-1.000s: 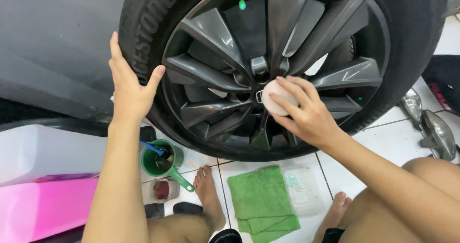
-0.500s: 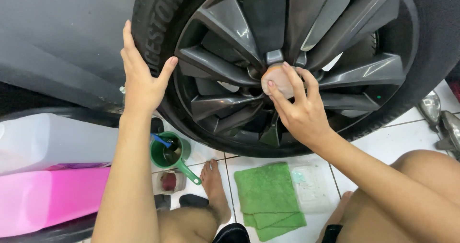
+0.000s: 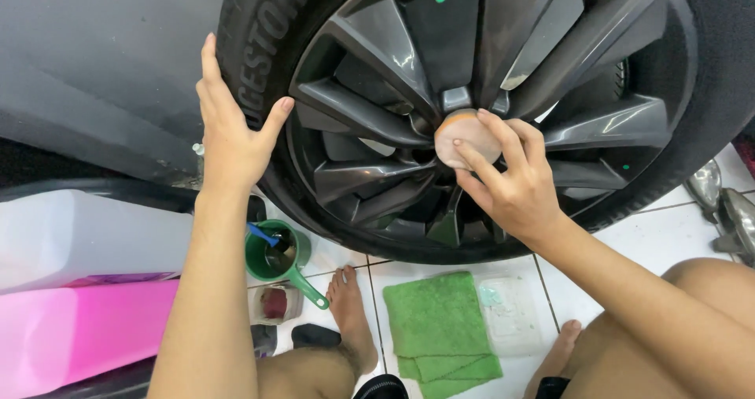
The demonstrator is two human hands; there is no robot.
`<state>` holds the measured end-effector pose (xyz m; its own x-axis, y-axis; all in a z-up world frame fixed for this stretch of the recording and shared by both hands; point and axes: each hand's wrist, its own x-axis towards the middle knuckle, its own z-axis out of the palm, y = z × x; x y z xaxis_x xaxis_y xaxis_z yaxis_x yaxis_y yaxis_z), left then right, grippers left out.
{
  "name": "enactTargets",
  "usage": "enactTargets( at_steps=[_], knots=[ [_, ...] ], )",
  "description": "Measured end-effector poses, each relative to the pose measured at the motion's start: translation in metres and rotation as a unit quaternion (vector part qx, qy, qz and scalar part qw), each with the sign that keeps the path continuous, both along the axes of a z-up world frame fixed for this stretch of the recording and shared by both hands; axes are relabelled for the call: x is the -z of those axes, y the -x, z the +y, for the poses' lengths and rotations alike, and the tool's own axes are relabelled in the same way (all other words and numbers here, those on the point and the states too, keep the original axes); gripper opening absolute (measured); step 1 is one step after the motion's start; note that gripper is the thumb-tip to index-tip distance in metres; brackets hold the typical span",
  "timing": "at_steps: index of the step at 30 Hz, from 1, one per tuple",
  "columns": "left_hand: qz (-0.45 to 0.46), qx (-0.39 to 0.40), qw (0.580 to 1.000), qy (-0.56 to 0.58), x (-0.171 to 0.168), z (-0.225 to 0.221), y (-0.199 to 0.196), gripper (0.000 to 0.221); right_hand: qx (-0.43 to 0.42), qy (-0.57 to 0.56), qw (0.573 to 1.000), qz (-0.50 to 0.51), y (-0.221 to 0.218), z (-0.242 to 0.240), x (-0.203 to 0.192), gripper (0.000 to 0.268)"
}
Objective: The person cleans a car wheel using a white sponge, scrubbing the spokes and rim in circular motions. The person holds the tire with the left hand while scrubbing with the right hand, occasionally dipping the sponge into a green bucket of water.
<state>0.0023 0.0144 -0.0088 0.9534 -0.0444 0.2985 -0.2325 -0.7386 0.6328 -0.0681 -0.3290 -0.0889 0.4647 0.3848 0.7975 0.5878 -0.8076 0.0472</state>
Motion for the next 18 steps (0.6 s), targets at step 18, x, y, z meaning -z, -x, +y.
enactTargets(
  at_steps=[18],
  knots=[
    [0.003,-0.008,1.000,-0.015,0.000,-0.001,0.002,0.091,0.043,0.031,0.999,-0.007,-0.005,0.002,0.021,0.017]
  ],
)
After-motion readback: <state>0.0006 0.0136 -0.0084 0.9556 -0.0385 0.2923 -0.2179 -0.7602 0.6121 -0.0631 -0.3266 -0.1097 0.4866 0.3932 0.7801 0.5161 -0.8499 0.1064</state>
